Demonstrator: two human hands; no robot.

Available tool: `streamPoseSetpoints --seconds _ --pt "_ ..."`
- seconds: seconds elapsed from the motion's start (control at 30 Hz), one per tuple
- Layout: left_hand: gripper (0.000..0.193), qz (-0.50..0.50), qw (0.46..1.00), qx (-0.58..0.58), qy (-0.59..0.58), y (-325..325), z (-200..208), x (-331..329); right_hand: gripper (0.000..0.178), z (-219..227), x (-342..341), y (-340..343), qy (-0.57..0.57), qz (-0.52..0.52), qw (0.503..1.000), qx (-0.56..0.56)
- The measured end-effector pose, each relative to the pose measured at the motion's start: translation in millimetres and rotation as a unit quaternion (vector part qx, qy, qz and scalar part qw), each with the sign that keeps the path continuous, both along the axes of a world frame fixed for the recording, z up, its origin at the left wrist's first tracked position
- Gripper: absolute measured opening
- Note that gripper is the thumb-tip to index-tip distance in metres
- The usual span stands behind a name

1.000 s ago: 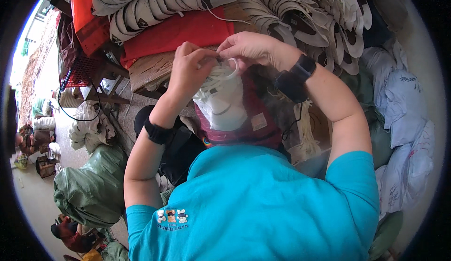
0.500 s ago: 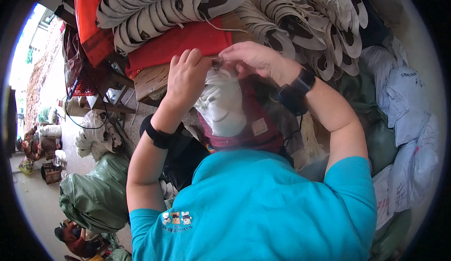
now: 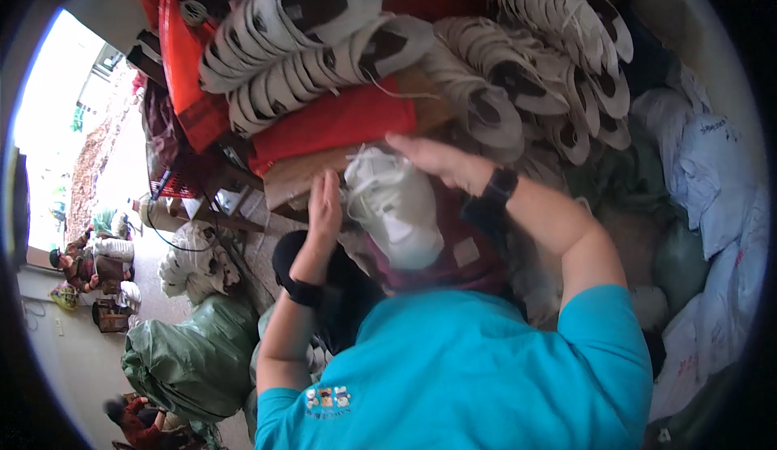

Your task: The person sits on the floor and laces white shoes one at a time. They thread laces through eyelets, pull them tight, and tie knots, then place the finished shoes into a green sack. The process repeats with another shoe.

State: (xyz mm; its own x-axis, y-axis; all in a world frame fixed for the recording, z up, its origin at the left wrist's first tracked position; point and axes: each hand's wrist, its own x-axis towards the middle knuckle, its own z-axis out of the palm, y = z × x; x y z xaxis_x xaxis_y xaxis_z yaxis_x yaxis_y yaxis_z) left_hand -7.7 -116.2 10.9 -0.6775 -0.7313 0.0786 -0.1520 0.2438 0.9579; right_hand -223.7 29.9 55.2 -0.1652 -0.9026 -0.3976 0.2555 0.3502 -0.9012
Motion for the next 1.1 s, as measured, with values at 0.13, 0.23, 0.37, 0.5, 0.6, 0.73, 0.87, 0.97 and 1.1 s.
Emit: streamPoseSetpoints --seconds 0.13,0.23,0.37,0.5,0.6,0.73,0.87,0.97,1.1 --pt "0.061 -0.028 0.982 0.184 0.018 24 11 -1 0.052 15 3 1 -0.021 0.036 0.999 -0.016" --pt "0.052 -0.026 0.972 0.223 0.067 31 49 7 0.04 28 0 8 -0.1 0.018 0.989 -0.11" --pt "0.03 -0.131 0.927 0.322 0.139 38 93 16 0.048 22 -18 25 -0.303 0.011 0.946 -0.11" --pt "0.017 -0.291 0.893 0.307 0.152 54 118 9 0.054 10 16 57 -0.376 0.046 0.925 -0.021" --pt "0.025 -0.364 0.892 0.234 0.133 68 128 4 0.064 62 59 76 -0.355 0.109 0.927 -0.05" --pt "0.029 -0.329 0.914 0.202 0.122 52 146 -7 0.096 92 78 56 -0.486 0.202 0.833 -0.172" --pt "0.023 -0.227 0.94 0.192 0.167 11 170 -33 0.119 115 54 20 -0.463 0.227 0.797 -0.315" --pt "0.024 -0.087 0.984 0.109 0.111 -28 165 -38 0.113 155 11 14 -0.234 0.06 0.878 -0.413" --pt "0.021 -0.038 0.964 -0.262 -0.033 -52 166 -67 0.077 163 -71 -33 0.019 -0.045 0.909 -0.413"
